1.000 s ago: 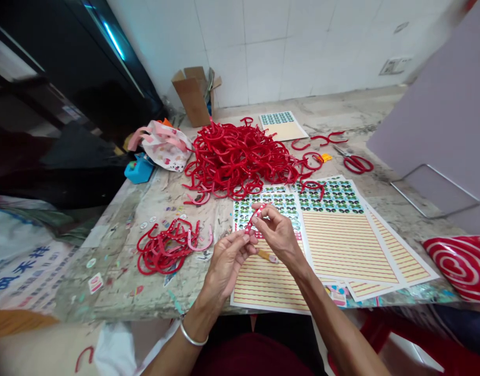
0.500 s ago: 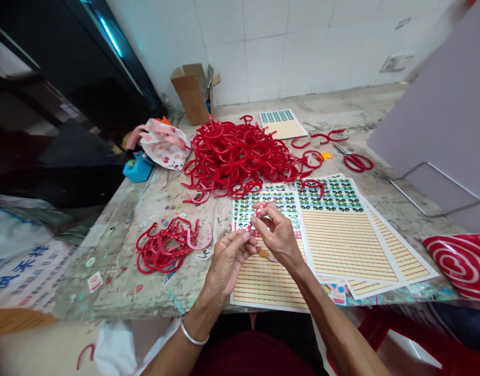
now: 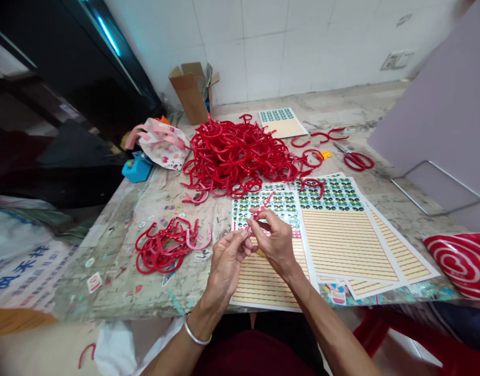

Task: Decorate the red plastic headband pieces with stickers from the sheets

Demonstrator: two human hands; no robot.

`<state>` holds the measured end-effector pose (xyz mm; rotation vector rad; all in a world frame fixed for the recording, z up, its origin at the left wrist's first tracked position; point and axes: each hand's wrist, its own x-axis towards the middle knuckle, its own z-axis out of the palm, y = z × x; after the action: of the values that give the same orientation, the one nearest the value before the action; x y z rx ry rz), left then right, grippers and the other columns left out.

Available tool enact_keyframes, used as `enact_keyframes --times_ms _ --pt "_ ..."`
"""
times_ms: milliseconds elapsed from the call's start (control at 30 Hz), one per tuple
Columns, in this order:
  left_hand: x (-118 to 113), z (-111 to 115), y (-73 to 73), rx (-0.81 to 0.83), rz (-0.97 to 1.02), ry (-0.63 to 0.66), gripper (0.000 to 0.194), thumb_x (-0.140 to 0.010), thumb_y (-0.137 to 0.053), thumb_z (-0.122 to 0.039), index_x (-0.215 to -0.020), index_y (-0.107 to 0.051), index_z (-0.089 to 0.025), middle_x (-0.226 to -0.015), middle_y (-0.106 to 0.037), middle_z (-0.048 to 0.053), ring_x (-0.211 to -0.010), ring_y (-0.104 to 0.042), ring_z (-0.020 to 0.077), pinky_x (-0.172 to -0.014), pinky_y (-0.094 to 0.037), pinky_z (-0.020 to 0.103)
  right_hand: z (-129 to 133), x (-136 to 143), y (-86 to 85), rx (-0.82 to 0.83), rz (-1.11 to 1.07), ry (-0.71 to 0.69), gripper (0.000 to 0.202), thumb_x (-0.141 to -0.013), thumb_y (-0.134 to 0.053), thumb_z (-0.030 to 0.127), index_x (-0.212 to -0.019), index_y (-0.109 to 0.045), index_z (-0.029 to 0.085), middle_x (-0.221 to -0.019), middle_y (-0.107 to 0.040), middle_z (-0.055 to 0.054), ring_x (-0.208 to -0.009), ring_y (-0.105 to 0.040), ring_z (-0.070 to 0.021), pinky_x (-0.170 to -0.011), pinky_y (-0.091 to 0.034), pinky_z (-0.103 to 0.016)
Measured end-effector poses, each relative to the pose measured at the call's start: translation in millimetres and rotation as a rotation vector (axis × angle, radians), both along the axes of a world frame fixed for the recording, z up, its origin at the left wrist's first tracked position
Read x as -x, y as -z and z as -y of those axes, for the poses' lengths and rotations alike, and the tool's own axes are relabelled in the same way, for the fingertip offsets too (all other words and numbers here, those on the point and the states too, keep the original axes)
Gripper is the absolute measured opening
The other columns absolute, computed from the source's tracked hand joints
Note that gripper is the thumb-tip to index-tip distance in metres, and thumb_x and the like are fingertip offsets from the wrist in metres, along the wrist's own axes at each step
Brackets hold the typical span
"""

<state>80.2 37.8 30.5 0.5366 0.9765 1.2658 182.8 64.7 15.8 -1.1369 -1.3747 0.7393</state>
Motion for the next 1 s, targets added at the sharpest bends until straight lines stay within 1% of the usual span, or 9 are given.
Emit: enact_keyframes --times_ms 133,200,333,433,500,567,667,833,1000 --pt "-1 0 0.5 -0.012 0.018 -0.017 0.017 -0.077 -0.062 -0.021 -0.064 -0.06 -0.011 -0.056 -0.057 -0.001 -0.051 -0.05 0.0051 -0.057 -0.041 0.018 0 3 1.2 -0.023 0.002 0.026 0.005 -0.079 -0.062 0.02 -0.083 -0.059 0.019 -0.097 -0.065 -0.006 -0.084 -0.065 -0.016 -0.069 -0.06 -0.029" --pt "1 -1 0.6 -0.021 0.007 0.005 0.017 -0.077 -0.061 -0.022 -0.065 -0.06 -0.011 -0.057 -0.058 0.0 -0.052 -0.051 0.0055 -0.056 -0.041 0.017 0 3 2.5 -0.022 -0.012 0.027 0.008 -0.079 -0.062 0.021 -0.086 -0.059 0.019 -0.098 -0.065 -0.005 -0.083 -0.065 -0.0157 -0.07 -0.06 -0.029" --pt "8 -6 -1.2 -0.024 -0.003 0.149 0.017 -0.078 -0.061 -0.026 -0.069 -0.061 -0.011 -0.059 -0.057 -0.001 -0.051 -0.05 0.0059 -0.056 -0.043 0.019 3 1 3.7 -0.007 0.012 0.007 0.012 -0.079 -0.061 0.021 -0.092 -0.06 0.021 -0.103 -0.064 -0.005 -0.086 -0.065 -0.0164 -0.073 -0.06 -0.031" --pt "14 -11 -3.7 -0.068 -0.021 0.256 0.017 -0.078 -0.062 -0.029 -0.074 -0.062 -0.012 -0.061 -0.054 -0.002 -0.049 -0.047 0.005 -0.06 -0.047 0.022 6 -2 2.6 0.006 0.05 -0.028 0.014 -0.081 -0.059 0.022 -0.094 -0.062 0.022 -0.104 -0.064 -0.005 -0.09 -0.064 -0.0174 -0.077 -0.059 -0.033" --pt "16 -11 -5.2 -0.097 -0.042 0.303 0.02 -0.078 -0.062 -0.031 -0.074 -0.063 -0.012 -0.062 -0.053 -0.003 -0.047 -0.043 0.0035 -0.062 -0.049 0.023 7 -3 2.2 0.006 0.046 -0.028 0.018 -0.08 -0.06 0.022 -0.098 -0.063 0.023 -0.103 -0.064 -0.004 -0.091 -0.064 -0.0179 -0.079 -0.059 -0.034" --pt "16 -10 -6.2 -0.102 -0.064 0.33 0.023 -0.079 -0.061 -0.034 -0.074 -0.062 -0.012 -0.062 -0.052 -0.003 -0.045 -0.039 0.0025 -0.063 -0.05 0.025 7 -4 2.7 0.026 -0.012 -0.003 0.022 -0.08 -0.061 0.024 -0.101 -0.063 0.023 -0.101 -0.066 -0.004 -0.089 -0.064 -0.018 -0.076 -0.059 -0.034" --pt "15 -4 -6.9 -0.095 -0.064 0.328 0.024 -0.08 -0.058 -0.035 -0.076 -0.061 -0.012 -0.062 -0.051 -0.003 -0.043 -0.038 0.0019 -0.062 -0.052 0.025 3 -6 4.3 0.085 -0.147 0.052 0.016 -0.078 -0.064 0.027 -0.093 -0.065 0.022 -0.093 -0.068 -0.004 -0.083 -0.065 -0.0181 -0.069 -0.06 -0.033" --pt "12 0 -7.6 -0.071 -0.035 0.341 0.024 -0.08 -0.059 -0.034 -0.076 -0.06 -0.011 -0.062 -0.048 -0.004 -0.043 -0.037 0.0017 -0.061 -0.054 0.028 -2 -12 3.2 0.177 -0.386 0.054 0.015 -0.075 -0.067 0.031 -0.084 -0.063 0.02 -0.089 -0.07 -0.004 -0.084 -0.066 -0.0197 -0.071 -0.059 -0.036" --pt "12 2 -7.7 -0.04 -0.019 0.321 0.023 -0.08 -0.059 -0.034 -0.082 -0.06 -0.01 -0.061 -0.047 -0.005 -0.042 -0.035 0.0008 -0.061 -0.054 0.027 -4 -15 1.0 0.177 -0.356 0.069 0.017 -0.073 -0.068 0.034 -0.077 -0.063 0.018 -0.085 -0.07 -0.003 -0.081 -0.066 -0.0197 -0.062 -0.061 -0.033"
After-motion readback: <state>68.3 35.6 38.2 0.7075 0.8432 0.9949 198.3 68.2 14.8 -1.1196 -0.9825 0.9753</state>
